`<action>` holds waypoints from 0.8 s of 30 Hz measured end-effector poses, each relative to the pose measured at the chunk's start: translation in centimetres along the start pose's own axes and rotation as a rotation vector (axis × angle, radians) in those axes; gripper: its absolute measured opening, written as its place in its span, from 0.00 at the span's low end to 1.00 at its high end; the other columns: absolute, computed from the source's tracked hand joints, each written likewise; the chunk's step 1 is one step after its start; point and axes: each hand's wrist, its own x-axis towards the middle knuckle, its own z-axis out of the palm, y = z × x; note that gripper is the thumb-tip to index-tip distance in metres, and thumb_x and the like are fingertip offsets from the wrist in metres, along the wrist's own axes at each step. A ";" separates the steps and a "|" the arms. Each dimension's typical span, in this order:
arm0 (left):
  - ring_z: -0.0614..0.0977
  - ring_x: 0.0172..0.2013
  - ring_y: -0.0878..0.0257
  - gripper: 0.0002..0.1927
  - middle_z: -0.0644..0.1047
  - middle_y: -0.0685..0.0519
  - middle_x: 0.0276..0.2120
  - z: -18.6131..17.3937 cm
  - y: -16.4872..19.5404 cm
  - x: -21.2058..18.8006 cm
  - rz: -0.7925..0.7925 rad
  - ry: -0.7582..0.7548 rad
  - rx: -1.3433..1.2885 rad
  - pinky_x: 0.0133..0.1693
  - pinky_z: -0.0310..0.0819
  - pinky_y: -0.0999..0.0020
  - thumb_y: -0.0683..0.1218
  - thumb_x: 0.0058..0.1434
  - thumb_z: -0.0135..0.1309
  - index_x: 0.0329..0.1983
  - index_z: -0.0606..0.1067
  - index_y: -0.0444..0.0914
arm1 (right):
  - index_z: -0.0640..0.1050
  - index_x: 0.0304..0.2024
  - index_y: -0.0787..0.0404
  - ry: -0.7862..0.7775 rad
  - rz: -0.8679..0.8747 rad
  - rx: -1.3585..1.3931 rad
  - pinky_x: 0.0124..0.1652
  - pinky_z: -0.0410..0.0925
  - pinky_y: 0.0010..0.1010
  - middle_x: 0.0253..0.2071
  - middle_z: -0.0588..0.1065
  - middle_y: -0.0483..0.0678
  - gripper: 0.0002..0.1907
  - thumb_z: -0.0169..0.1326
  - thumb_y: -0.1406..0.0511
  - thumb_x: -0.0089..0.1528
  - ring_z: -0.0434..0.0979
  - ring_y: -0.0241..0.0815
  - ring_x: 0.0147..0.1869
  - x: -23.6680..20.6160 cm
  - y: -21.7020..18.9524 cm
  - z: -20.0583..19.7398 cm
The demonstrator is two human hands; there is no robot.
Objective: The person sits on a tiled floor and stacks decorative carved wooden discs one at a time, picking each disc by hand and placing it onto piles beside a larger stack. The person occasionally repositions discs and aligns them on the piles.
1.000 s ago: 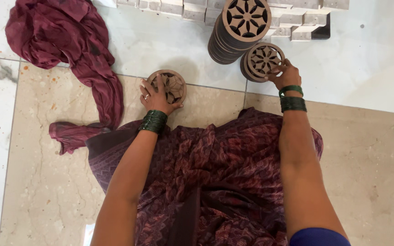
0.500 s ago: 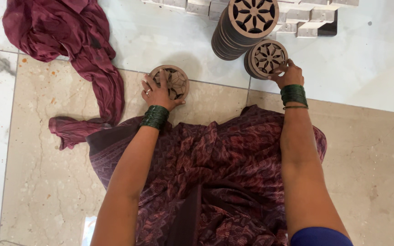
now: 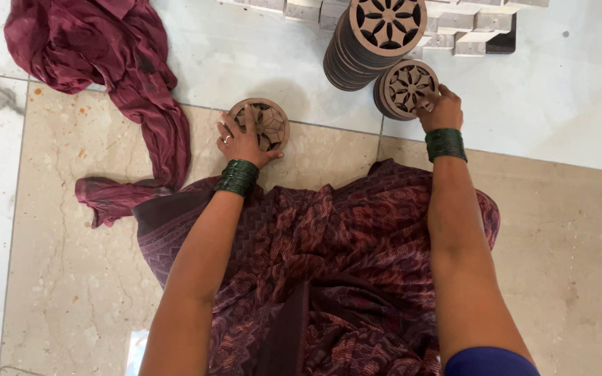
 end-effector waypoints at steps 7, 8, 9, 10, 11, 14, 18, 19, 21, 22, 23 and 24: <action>0.41 0.74 0.28 0.79 0.34 0.28 0.75 0.0 -0.1 0.0 0.021 0.021 -0.001 0.66 0.46 0.31 0.73 0.37 0.74 0.81 0.34 0.55 | 0.85 0.51 0.48 -0.003 -0.059 0.006 0.61 0.68 0.49 0.72 0.67 0.56 0.25 0.70 0.68 0.50 0.63 0.61 0.72 -0.4 -1.3 1.1; 0.41 0.74 0.28 0.79 0.34 0.28 0.75 0.0 -0.1 0.0 0.023 0.022 -0.005 0.67 0.46 0.31 0.73 0.37 0.74 0.81 0.34 0.55 | 0.84 0.52 0.48 -0.017 -0.053 0.002 0.61 0.68 0.49 0.72 0.66 0.56 0.27 0.71 0.68 0.50 0.62 0.60 0.73 -0.4 -1.4 1.0; 0.41 0.74 0.28 0.79 0.34 0.28 0.75 0.1 -0.1 0.0 0.025 0.022 -0.008 0.67 0.46 0.31 0.73 0.37 0.74 0.81 0.34 0.55 | 0.83 0.53 0.48 -0.032 -0.046 -0.003 0.61 0.68 0.49 0.72 0.65 0.55 0.28 0.71 0.68 0.49 0.62 0.60 0.73 -0.5 -1.4 1.0; 0.41 0.74 0.28 0.79 0.34 0.28 0.75 0.1 -0.2 0.0 0.025 0.021 -0.008 0.67 0.46 0.31 0.73 0.36 0.74 0.81 0.34 0.55 | 0.83 0.55 0.48 -0.046 -0.039 -0.008 0.62 0.68 0.48 0.73 0.65 0.55 0.30 0.72 0.67 0.49 0.61 0.59 0.74 -0.5 -1.5 0.9; 0.41 0.74 0.28 0.79 0.34 0.28 0.75 0.1 -0.2 0.0 0.025 0.021 -0.008 0.67 0.46 0.31 0.73 0.36 0.74 0.81 0.34 0.55 | 0.82 0.55 0.48 -0.064 -0.036 -0.018 0.62 0.67 0.49 0.72 0.65 0.55 0.31 0.73 0.66 0.48 0.61 0.60 0.74 -0.5 -1.6 0.9; 0.42 0.74 0.28 0.79 0.35 0.28 0.75 0.1 -0.2 0.1 0.025 0.015 -0.008 0.67 0.46 0.32 0.73 0.36 0.74 0.80 0.34 0.54 | 0.82 0.56 0.49 -0.092 -0.044 -0.048 0.63 0.65 0.49 0.72 0.64 0.55 0.34 0.75 0.64 0.46 0.60 0.60 0.73 -0.6 -1.8 1.0; 0.43 0.74 0.28 0.79 0.35 0.28 0.75 0.0 -0.2 0.2 0.023 0.004 -0.005 0.67 0.47 0.32 0.73 0.36 0.74 0.80 0.34 0.54 | 0.82 0.56 0.51 -0.069 -0.078 -0.071 0.63 0.65 0.48 0.72 0.65 0.56 0.34 0.75 0.64 0.46 0.61 0.59 0.74 -0.6 -1.7 1.2; 0.43 0.74 0.28 0.80 0.35 0.28 0.75 0.0 -0.2 0.2 0.023 0.004 -0.005 0.67 0.47 0.32 0.73 0.36 0.74 0.81 0.34 0.55 | 0.82 0.55 0.51 -0.068 -0.081 -0.072 0.63 0.65 0.48 0.71 0.65 0.56 0.33 0.75 0.64 0.46 0.61 0.59 0.74 -0.6 -1.7 1.3; 0.43 0.74 0.28 0.80 0.35 0.28 0.75 0.0 -0.2 0.2 0.021 0.003 -0.003 0.67 0.48 0.32 0.73 0.35 0.74 0.81 0.34 0.55 | 0.82 0.55 0.51 -0.062 -0.096 -0.067 0.63 0.66 0.47 0.71 0.66 0.54 0.33 0.75 0.65 0.46 0.62 0.58 0.74 -0.7 -1.7 1.4; 0.43 0.74 0.28 0.80 0.35 0.28 0.75 0.0 -0.1 0.2 0.022 0.000 0.002 0.67 0.48 0.32 0.73 0.35 0.74 0.81 0.34 0.55 | 0.82 0.55 0.52 -0.060 -0.103 -0.064 0.63 0.66 0.47 0.71 0.67 0.53 0.32 0.75 0.65 0.46 0.62 0.58 0.74 -0.7 -1.7 1.4; 0.43 0.74 0.28 0.80 0.35 0.28 0.75 0.0 -0.1 0.2 0.023 -0.002 0.006 0.67 0.48 0.32 0.73 0.36 0.74 0.80 0.34 0.55 | 0.83 0.54 0.52 -0.053 -0.105 -0.065 0.63 0.67 0.47 0.70 0.68 0.52 0.32 0.75 0.66 0.46 0.63 0.58 0.73 -0.7 -1.8 1.4; 0.43 0.74 0.28 0.80 0.35 0.28 0.75 -0.1 -0.1 0.3 0.025 -0.005 0.012 0.66 0.48 0.32 0.74 0.36 0.74 0.80 0.34 0.55 | 0.83 0.53 0.51 -0.047 -0.107 -0.067 0.62 0.68 0.46 0.69 0.69 0.52 0.31 0.75 0.66 0.46 0.64 0.57 0.72 -0.8 -1.9 1.5</action>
